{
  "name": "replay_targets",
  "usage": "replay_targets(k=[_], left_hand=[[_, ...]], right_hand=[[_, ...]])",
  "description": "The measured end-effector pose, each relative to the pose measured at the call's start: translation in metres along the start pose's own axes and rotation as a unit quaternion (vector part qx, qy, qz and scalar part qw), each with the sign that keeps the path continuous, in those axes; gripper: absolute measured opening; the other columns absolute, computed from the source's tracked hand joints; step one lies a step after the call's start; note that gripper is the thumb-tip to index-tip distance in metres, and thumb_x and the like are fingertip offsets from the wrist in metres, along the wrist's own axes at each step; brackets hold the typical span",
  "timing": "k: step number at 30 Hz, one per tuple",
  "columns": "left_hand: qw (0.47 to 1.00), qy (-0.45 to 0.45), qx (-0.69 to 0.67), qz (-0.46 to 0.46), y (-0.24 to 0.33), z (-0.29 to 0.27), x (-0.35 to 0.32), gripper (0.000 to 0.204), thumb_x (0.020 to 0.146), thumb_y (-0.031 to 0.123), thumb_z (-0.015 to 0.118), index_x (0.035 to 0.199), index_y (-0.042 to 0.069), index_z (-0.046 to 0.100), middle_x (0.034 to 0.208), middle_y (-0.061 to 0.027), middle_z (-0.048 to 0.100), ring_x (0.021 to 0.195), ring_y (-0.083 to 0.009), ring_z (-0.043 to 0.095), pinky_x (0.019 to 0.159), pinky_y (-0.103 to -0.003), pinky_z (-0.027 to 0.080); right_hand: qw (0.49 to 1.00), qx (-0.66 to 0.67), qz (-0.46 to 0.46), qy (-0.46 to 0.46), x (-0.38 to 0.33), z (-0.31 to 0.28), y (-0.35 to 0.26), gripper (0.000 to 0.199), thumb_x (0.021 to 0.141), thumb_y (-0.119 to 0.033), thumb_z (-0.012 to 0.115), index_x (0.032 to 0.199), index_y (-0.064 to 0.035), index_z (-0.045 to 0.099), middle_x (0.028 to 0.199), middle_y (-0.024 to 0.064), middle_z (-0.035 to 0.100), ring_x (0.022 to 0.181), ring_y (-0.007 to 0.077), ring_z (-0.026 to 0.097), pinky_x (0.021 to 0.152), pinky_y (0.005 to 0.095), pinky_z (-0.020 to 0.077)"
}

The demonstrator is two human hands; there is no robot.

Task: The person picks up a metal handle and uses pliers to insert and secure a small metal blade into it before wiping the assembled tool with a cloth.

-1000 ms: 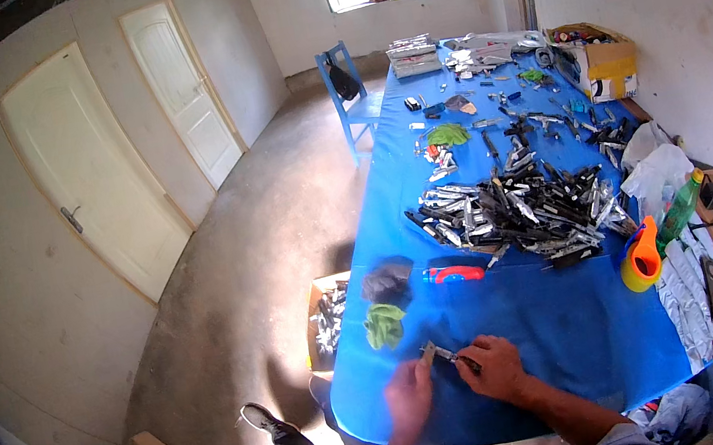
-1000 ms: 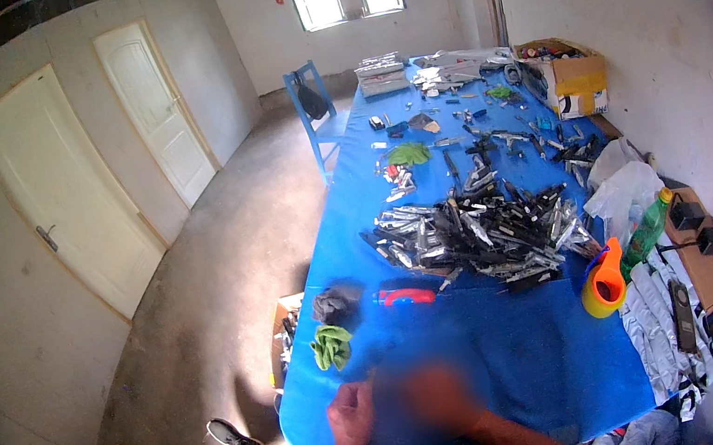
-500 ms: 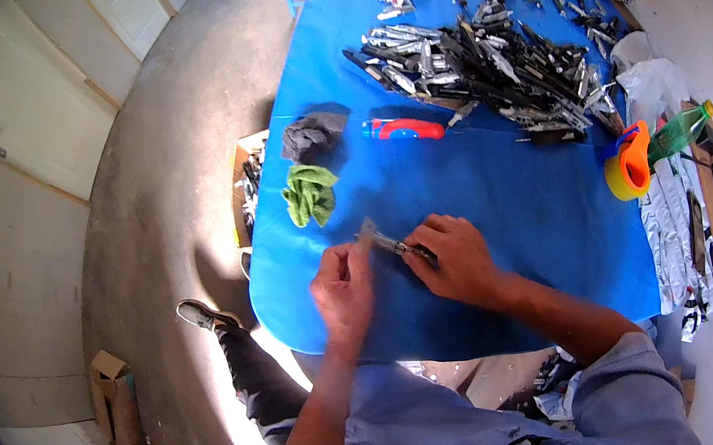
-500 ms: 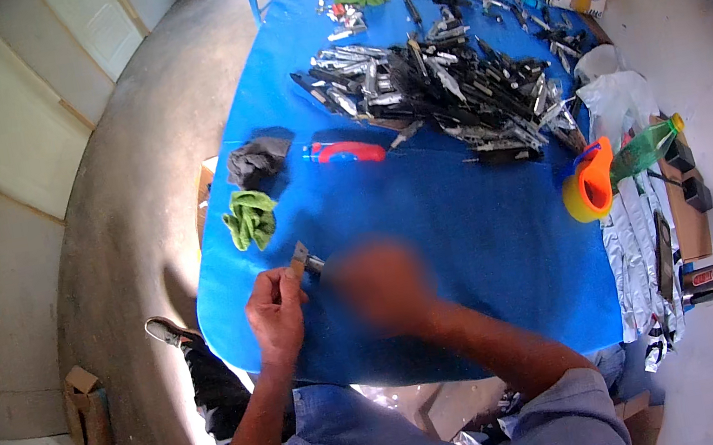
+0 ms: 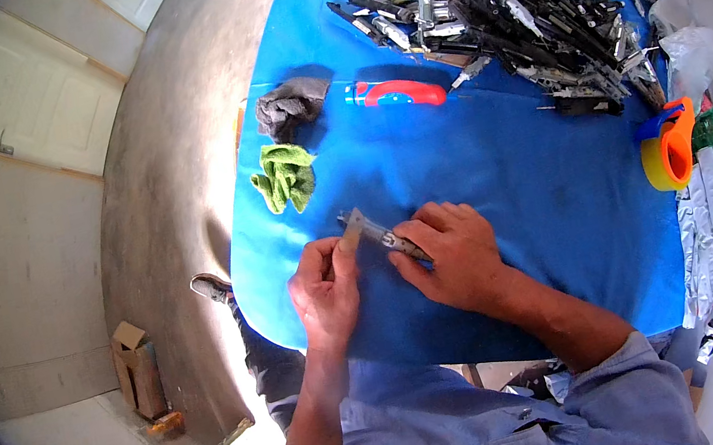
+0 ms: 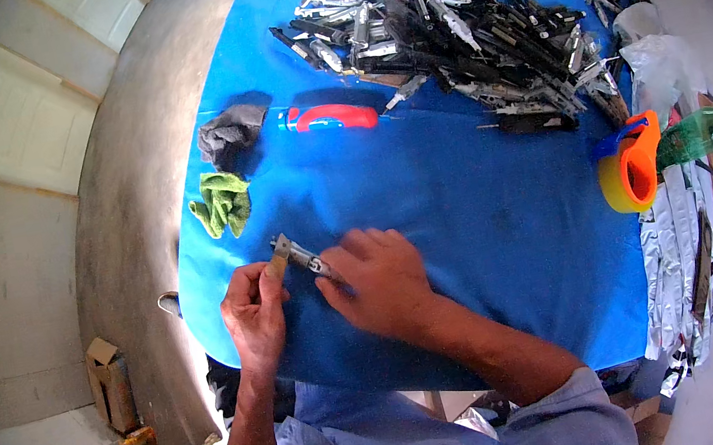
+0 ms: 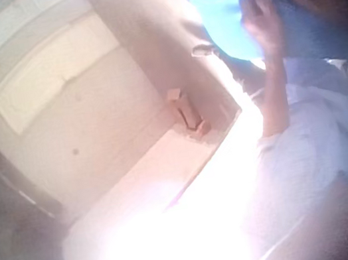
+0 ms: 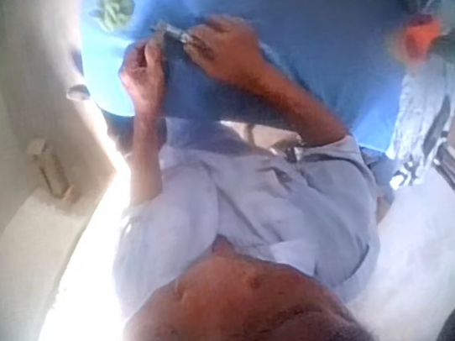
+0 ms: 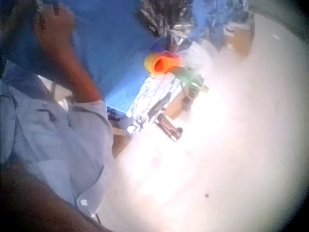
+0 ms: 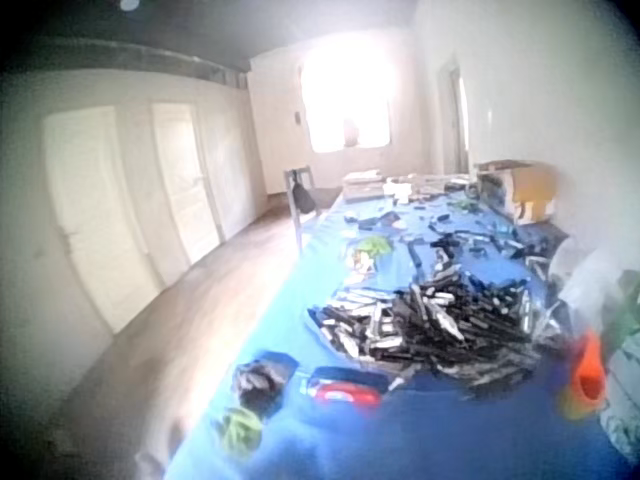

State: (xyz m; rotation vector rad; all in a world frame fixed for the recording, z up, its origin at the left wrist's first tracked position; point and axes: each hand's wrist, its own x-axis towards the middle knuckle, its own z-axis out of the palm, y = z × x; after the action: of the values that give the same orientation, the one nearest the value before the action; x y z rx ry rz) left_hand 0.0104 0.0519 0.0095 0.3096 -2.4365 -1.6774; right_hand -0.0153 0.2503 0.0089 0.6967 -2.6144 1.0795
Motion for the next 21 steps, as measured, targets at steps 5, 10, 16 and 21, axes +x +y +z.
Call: replay_targets(k=[5, 10, 16, 21], left_hand=[[1.000, 0.019, 0.014, -0.008, 0.001, 0.005, 0.001, 0.016, 0.103, 0.014, 0.070, 0.099, -0.002, 0.070, 0.069, 0.0006, 0.064, 0.062, -0.0031, 0.053, 0.055, -0.023, 0.042], [0.998, 0.028, 0.051, 0.003, -0.003, 0.006, 0.002, 0.015, 0.101, 0.013, 0.073, 0.096, -0.001, 0.071, 0.068, 0.0003, 0.064, 0.062, -0.0036, 0.054, 0.055, -0.024, 0.044], [0.998, -0.013, 0.057, 0.027, -0.001, 0.004, 0.002, 0.018, 0.104, 0.016, 0.069, 0.099, -0.001, 0.071, 0.071, 0.0025, 0.063, 0.063, -0.0022, 0.051, 0.055, -0.022, 0.041], [0.998, -0.022, 0.040, 0.035, 0.003, 0.004, 0.000, 0.017, 0.103, 0.015, 0.072, 0.096, 0.000, 0.072, 0.071, 0.0044, 0.063, 0.064, -0.0015, 0.050, 0.054, -0.022, 0.041]], right_hand=[[1.000, 0.010, -0.004, 0.005, 0.001, 0.001, 0.003, 0.019, 0.084, -0.023, 0.077, 0.097, -0.0120, 0.067, 0.088, 0.0088, 0.060, 0.083, 0.0315, 0.062, 0.071, 0.0464, 0.0448], [1.000, 0.013, 0.001, 0.002, -0.001, 0.001, 0.005, 0.018, 0.083, -0.021, 0.078, 0.095, -0.0120, 0.068, 0.088, 0.0093, 0.060, 0.083, 0.0321, 0.062, 0.071, 0.0469, 0.0450], [1.000, 0.013, -0.012, 0.020, -0.001, 0.003, 0.008, 0.018, 0.081, -0.018, 0.080, 0.095, -0.0114, 0.071, 0.086, 0.0086, 0.063, 0.079, 0.0317, 0.064, 0.069, 0.0459, 0.0466], [1.000, 0.000, -0.016, 0.016, -0.001, -0.001, 0.006, 0.021, 0.081, -0.017, 0.083, 0.098, -0.0098, 0.074, 0.089, 0.0091, 0.069, 0.080, 0.0307, 0.067, 0.070, 0.0433, 0.0495]])
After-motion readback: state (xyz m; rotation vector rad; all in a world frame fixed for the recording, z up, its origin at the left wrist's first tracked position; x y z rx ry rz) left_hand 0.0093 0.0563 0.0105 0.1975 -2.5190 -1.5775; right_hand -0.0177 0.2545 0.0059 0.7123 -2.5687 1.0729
